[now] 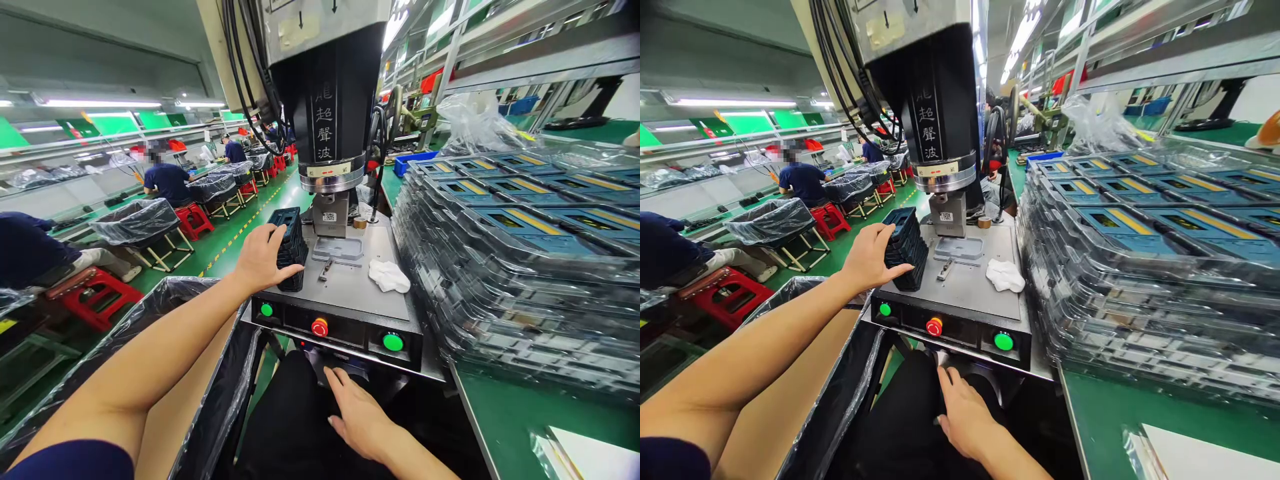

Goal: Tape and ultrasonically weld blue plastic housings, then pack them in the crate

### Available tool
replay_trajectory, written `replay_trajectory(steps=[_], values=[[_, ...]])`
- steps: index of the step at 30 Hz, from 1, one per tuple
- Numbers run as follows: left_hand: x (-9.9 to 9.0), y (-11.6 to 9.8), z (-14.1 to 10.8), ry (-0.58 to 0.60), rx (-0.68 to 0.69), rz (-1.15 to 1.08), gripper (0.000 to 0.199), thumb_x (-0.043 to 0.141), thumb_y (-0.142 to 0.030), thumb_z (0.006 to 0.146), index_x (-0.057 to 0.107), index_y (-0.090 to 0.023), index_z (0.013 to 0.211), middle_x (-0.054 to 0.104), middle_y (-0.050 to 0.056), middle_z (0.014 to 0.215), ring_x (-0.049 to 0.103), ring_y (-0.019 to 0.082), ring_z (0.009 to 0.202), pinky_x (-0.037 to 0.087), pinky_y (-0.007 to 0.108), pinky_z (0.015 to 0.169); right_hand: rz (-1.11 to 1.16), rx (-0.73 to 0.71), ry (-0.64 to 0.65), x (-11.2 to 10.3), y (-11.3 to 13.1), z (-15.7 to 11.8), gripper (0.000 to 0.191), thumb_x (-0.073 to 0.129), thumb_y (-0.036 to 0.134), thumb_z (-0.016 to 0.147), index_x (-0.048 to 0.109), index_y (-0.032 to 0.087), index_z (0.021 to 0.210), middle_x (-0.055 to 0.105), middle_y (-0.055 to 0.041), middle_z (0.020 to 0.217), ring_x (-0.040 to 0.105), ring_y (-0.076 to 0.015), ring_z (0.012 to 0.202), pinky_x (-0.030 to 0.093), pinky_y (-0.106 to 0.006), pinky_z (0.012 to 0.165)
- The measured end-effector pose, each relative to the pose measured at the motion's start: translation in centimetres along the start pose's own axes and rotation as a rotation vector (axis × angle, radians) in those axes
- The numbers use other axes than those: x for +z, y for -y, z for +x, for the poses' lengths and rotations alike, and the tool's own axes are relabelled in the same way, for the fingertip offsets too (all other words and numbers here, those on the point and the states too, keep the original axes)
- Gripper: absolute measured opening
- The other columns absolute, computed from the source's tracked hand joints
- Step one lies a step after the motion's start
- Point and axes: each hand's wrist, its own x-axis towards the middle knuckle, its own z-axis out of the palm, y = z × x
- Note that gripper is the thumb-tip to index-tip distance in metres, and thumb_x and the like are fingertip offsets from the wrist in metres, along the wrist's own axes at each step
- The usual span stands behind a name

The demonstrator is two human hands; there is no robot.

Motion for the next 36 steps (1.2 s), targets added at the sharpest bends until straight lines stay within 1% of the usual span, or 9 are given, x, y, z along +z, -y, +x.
replay_trajectory(steps=[5,8,12,18,22,26,32,34,36], values=[[0.0,0.0,-0.2,-0.020,-0.057,-0.045,0.083,0.065,-0.065,0.072,0.041,-0.013,0.132,0.045,0.020,0.125,0.046,0.035,0.119,0.041,0.051,0.103,-0.026,-0.003,0.019,0.0,0.0,-0.1,0.085,0.058,0.017,0.078,0.021,0.012,0.154,0.022,-0.0160,0.156,0.035,-0.0300,0.138,0.031,-0.039,0.113],[0.1,-0.1,-0.4,-0.047,-0.114,-0.092,0.090,0.072,-0.063,0.066,0.039,-0.011,0.132,0.040,0.021,0.130,0.041,0.036,0.125,0.038,0.050,0.108,-0.035,0.000,0.027,0.0,0.1,-0.1,0.085,0.058,0.016,0.078,0.020,0.011,0.154,0.022,-0.0168,0.156,0.034,-0.0308,0.138,0.031,-0.041,0.113],[0.6,0.0,-0.9,-0.007,-0.148,-0.097,0.092,0.079,-0.055,0.061,0.039,-0.013,0.132,0.037,0.021,0.134,0.040,0.036,0.129,0.038,0.051,0.110,-0.044,0.004,0.035,0.0,0.1,0.0,0.085,0.058,0.016,0.078,0.019,0.011,0.154,0.021,-0.0173,0.156,0.033,-0.0316,0.139,0.030,-0.041,0.114],[0.9,0.1,-1.1,-0.034,0.018,-0.040,0.087,0.079,-0.048,0.066,0.038,-0.012,0.133,0.042,0.021,0.135,0.040,0.036,0.129,0.036,0.051,0.111,-0.049,0.012,0.047,0.1,0.1,0.0,0.085,0.057,0.017,0.079,0.018,0.011,0.154,0.020,-0.0175,0.156,0.032,-0.0320,0.139,0.030,-0.041,0.114],[0.6,0.3,-0.7,-0.014,0.092,-0.033,0.080,0.075,-0.046,0.071,0.038,-0.010,0.133,0.051,0.020,0.123,0.048,0.034,0.118,0.042,0.050,0.105,-0.019,-0.007,0.013,0.4,-0.2,0.2,0.086,0.059,0.016,0.076,0.021,0.012,0.153,0.022,-0.0182,0.156,0.035,-0.0329,0.138,0.031,-0.044,0.113],[0.3,1.1,-0.2,-0.005,0.147,-0.023,0.074,0.073,-0.045,0.074,0.039,-0.011,0.131,0.053,0.018,0.114,0.053,0.031,0.109,0.047,0.048,0.099,-0.043,-0.020,-0.003,0.5,-0.3,0.2,0.085,0.060,0.017,0.076,0.022,0.011,0.153,0.025,-0.0184,0.154,0.038,-0.0323,0.135,0.034,-0.043,0.111],[-0.6,2.4,0.5,0.119,0.319,-0.066,0.072,0.070,-0.028,0.076,0.035,-0.014,0.137,0.052,0.016,0.116,0.053,0.029,0.107,0.049,0.045,0.095,-0.054,-0.014,-0.003,0.4,-0.2,0.2,0.085,0.061,0.017,0.076,0.024,0.011,0.152,0.026,-0.0188,0.154,0.039,-0.0320,0.135,0.035,-0.042,0.111],[-0.8,2.6,0.4,0.156,0.322,-0.102,0.072,0.070,-0.028,0.075,0.036,-0.014,0.138,0.052,0.016,0.118,0.052,0.029,0.110,0.048,0.045,0.097,-0.035,-0.038,-0.038,0.8,-0.5,0.2,0.083,0.061,0.016,0.074,0.029,0.011,0.151,0.030,-0.0189,0.152,0.041,-0.0325,0.133,0.036,-0.043,0.110],[-0.8,2.6,0.3,0.130,0.245,-0.178,0.069,0.070,-0.035,0.076,0.040,-0.014,0.134,0.053,0.016,0.119,0.052,0.028,0.111,0.046,0.044,0.098,0.028,-0.131,-0.142,1.2,-0.7,0.3,0.072,0.059,0.016,0.076,0.040,0.013,0.145,0.041,-0.0170,0.145,0.049,-0.0299,0.127,0.040,-0.042,0.107]])
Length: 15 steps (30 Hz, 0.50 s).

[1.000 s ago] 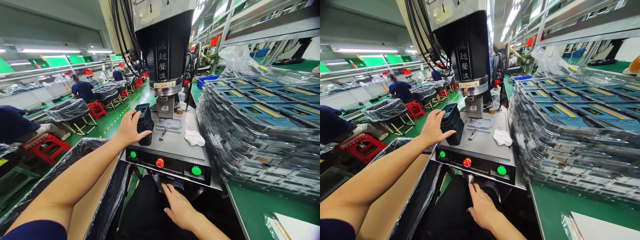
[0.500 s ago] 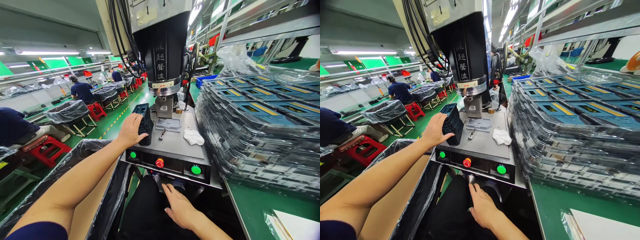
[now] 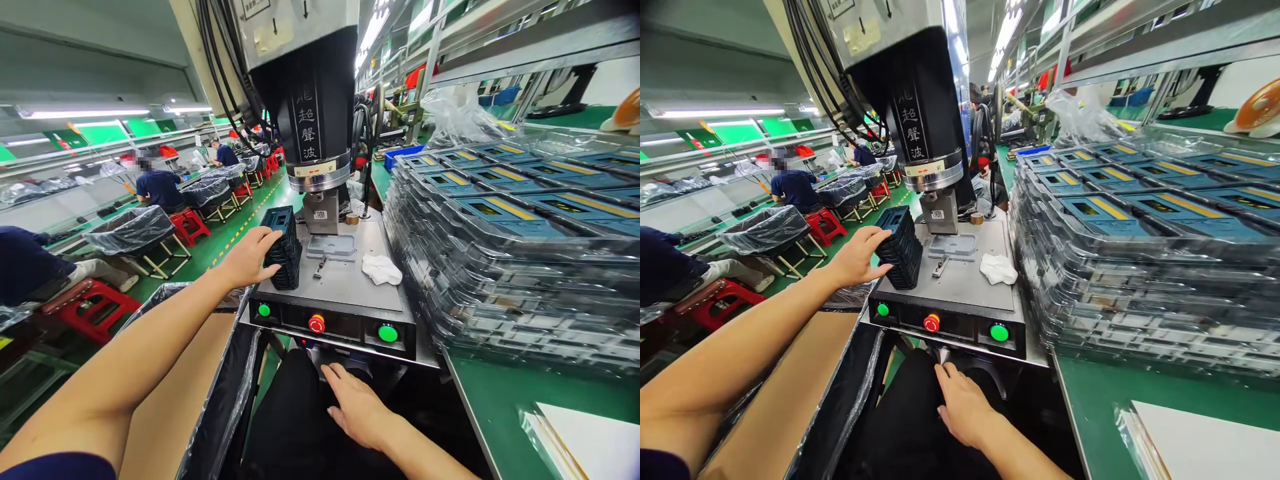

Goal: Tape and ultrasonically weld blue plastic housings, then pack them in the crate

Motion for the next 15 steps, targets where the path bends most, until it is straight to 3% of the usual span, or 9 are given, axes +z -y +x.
replay_trajectory(steps=[3,5,7,9,11,13,15], values=[[0.5,-0.2,0.3,-0.177,-0.254,-0.181,0.054,0.060,-0.044,0.083,0.048,-0.014,0.127,0.060,0.011,0.108,0.057,0.024,0.103,0.046,0.042,0.096,0.178,-0.195,-0.330,-1.0,0.7,0.3,0.037,0.048,0.021,0.087,0.061,0.018,0.122,0.062,-0.0107,0.120,0.061,-0.0219,0.107,0.049,-0.036,0.096],[1.1,-0.3,0.9,-0.290,-0.470,-0.324,0.041,0.048,-0.041,0.090,0.051,-0.015,0.122,0.064,0.006,0.093,0.061,0.019,0.090,0.048,0.038,0.091,0.308,-0.262,-0.574,-3.4,2.0,1.1,0.027,0.044,0.027,0.092,0.065,0.019,0.107,0.067,-0.0083,0.104,0.064,-0.0193,0.096,0.052,-0.034,0.089],[1.6,-0.2,1.8,-0.391,-0.649,-0.442,0.035,0.046,-0.036,0.090,0.054,-0.016,0.119,0.065,0.004,0.085,0.061,0.017,0.081,0.049,0.036,0.085,0.436,-0.265,-0.738,-6.9,3.6,2.7,0.025,0.047,0.033,0.092,0.064,0.019,0.104,0.067,-0.0081,0.101,0.064,-0.0188,0.091,0.053,-0.034,0.084],[2.0,-0.2,2.7,-0.499,-0.783,-0.491,0.041,0.058,-0.032,0.081,0.054,-0.016,0.118,0.064,0.008,0.098,0.061,0.019,0.088,0.050,0.034,0.083,0.574,-0.244,-0.776,-10.6,5.2,5.1,0.036,0.052,0.038,0.088,0.058,0.019,0.118,0.064,-0.0108,0.112,0.063,-0.0205,0.096,0.054,-0.035,0.081],[2.2,-0.2,3.2,-0.569,-0.925,-0.522,0.060,0.071,-0.029,0.067,0.052,-0.016,0.122,0.055,0.013,0.124,0.056,0.023,0.106,0.048,0.036,0.089,0.672,-0.257,-0.735,-13.6,6.3,7.9,0.053,0.056,0.037,0.084,0.047,0.018,0.132,0.055,-0.0138,0.129,0.059,-0.0235,0.109,0.053,-0.037,0.085],[2.4,-0.3,3.5,-0.541,-1.128,-0.685,0.076,0.077,-0.029,0.058,0.048,-0.017,0.127,0.044,0.015,0.140,0.049,0.026,0.121,0.043,0.039,0.098,0.736,-0.263,-0.670,-15.4,6.9,10.6,0.068,0.060,0.032,0.078,0.037,0.019,0.141,0.045,-0.0136,0.142,0.050,-0.0259,0.123,0.049,-0.042,0.095],[2.6,-0.6,3.5,-0.437,-1.294,-0.950,0.071,0.076,-0.034,0.061,0.050,-0.017,0.124,0.050,0.014,0.137,0.050,0.028,0.122,0.041,0.042,0.101,0.765,-0.260,-0.598,-16.1,7.1,12.7,0.078,0.061,0.027,0.073,0.031,0.022,0.145,0.042,-0.0106,0.146,0.043,-0.0260,0.131,0.040,-0.045,0.105]])
